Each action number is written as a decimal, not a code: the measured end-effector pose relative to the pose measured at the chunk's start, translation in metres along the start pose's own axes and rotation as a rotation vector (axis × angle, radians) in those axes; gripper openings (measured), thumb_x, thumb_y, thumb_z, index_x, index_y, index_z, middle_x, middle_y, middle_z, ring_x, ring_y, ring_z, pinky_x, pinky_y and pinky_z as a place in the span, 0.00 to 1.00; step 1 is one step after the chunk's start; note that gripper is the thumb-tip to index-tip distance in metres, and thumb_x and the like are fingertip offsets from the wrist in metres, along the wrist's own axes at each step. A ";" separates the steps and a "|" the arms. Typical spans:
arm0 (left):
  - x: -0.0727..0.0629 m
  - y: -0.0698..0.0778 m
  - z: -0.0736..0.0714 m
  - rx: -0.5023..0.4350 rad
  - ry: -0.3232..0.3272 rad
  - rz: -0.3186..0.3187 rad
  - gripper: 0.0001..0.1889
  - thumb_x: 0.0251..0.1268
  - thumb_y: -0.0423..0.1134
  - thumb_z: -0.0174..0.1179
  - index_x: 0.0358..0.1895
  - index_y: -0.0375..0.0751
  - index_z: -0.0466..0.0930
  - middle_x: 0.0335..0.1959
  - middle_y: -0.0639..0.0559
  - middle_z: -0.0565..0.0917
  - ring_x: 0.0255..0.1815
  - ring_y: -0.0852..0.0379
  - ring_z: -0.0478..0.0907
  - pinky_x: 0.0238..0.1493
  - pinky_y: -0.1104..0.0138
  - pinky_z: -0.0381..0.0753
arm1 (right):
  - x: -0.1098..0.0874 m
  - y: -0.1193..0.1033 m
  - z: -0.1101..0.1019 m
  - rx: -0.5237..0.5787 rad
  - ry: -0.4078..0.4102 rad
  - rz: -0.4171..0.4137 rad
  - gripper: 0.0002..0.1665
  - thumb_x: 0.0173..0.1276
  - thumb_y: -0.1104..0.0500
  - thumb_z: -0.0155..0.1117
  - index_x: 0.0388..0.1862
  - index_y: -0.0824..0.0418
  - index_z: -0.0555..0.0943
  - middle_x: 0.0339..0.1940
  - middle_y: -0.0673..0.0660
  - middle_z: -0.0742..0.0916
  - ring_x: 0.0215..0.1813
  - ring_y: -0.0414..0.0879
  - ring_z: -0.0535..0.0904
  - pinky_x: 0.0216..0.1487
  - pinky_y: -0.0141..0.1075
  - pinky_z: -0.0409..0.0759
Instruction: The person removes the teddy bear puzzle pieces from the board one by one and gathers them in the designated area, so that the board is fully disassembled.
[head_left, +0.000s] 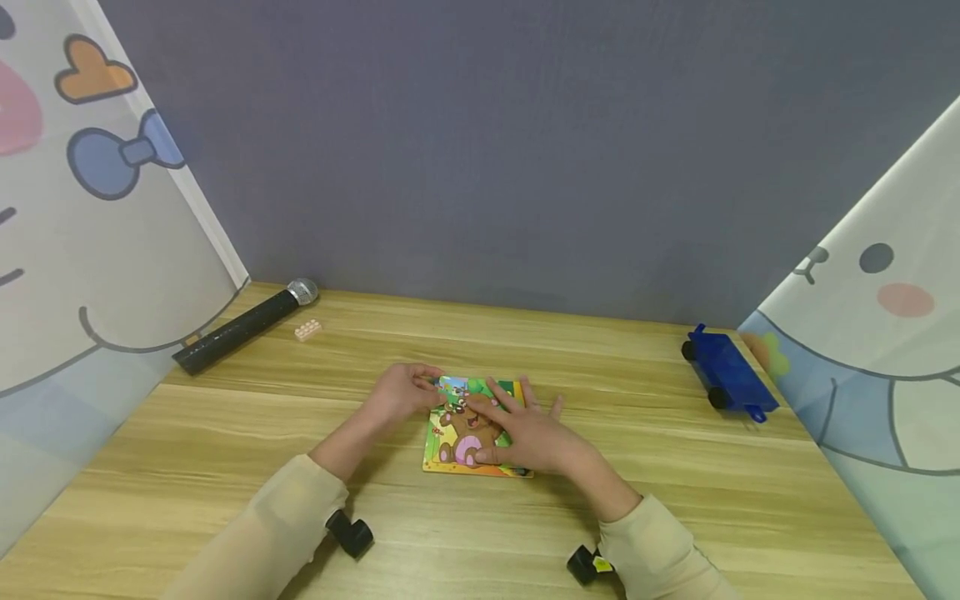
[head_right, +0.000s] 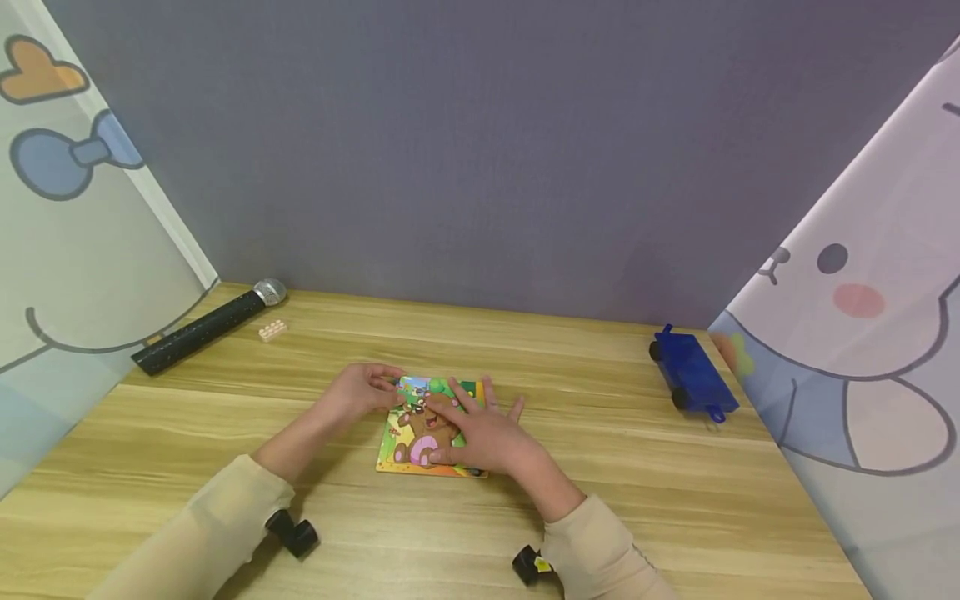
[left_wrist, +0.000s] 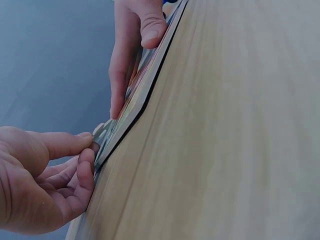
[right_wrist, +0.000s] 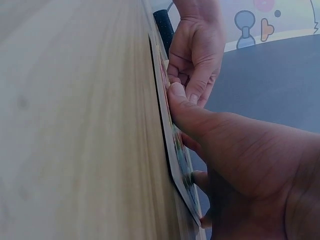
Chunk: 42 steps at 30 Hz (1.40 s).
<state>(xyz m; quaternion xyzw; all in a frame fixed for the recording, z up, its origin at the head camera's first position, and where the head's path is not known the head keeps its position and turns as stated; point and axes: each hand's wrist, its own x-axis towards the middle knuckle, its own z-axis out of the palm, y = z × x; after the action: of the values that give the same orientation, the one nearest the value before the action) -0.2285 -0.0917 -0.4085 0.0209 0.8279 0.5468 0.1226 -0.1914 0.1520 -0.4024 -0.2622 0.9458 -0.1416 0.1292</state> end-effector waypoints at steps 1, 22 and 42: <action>0.000 0.000 -0.001 -0.013 -0.004 0.003 0.23 0.61 0.31 0.70 0.60 0.34 0.79 0.40 0.45 0.85 0.37 0.52 0.83 0.43 0.60 0.84 | 0.000 0.000 0.000 -0.002 0.000 0.000 0.51 0.62 0.22 0.58 0.81 0.30 0.56 0.85 0.47 0.48 0.79 0.73 0.34 0.56 0.86 0.36; -0.005 -0.021 -0.035 -0.106 -0.068 0.065 0.27 0.63 0.30 0.68 0.65 0.28 0.74 0.48 0.37 0.84 0.39 0.52 0.83 0.40 0.63 0.84 | -0.001 0.001 0.002 0.000 -0.004 0.018 0.60 0.61 0.22 0.59 0.84 0.39 0.47 0.85 0.47 0.47 0.79 0.70 0.30 0.59 0.84 0.33; -0.020 -0.049 -0.097 -0.115 -0.074 0.072 0.32 0.70 0.31 0.64 0.73 0.26 0.63 0.50 0.37 0.83 0.39 0.54 0.81 0.37 0.65 0.83 | -0.001 0.001 0.003 0.004 0.000 0.019 0.57 0.61 0.22 0.59 0.84 0.38 0.50 0.84 0.47 0.47 0.80 0.70 0.31 0.59 0.83 0.32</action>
<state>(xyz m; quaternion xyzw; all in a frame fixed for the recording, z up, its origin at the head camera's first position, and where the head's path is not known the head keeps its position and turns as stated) -0.2259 -0.2020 -0.4137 0.0639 0.7887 0.5965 0.1341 -0.1898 0.1529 -0.4049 -0.2530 0.9479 -0.1420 0.1311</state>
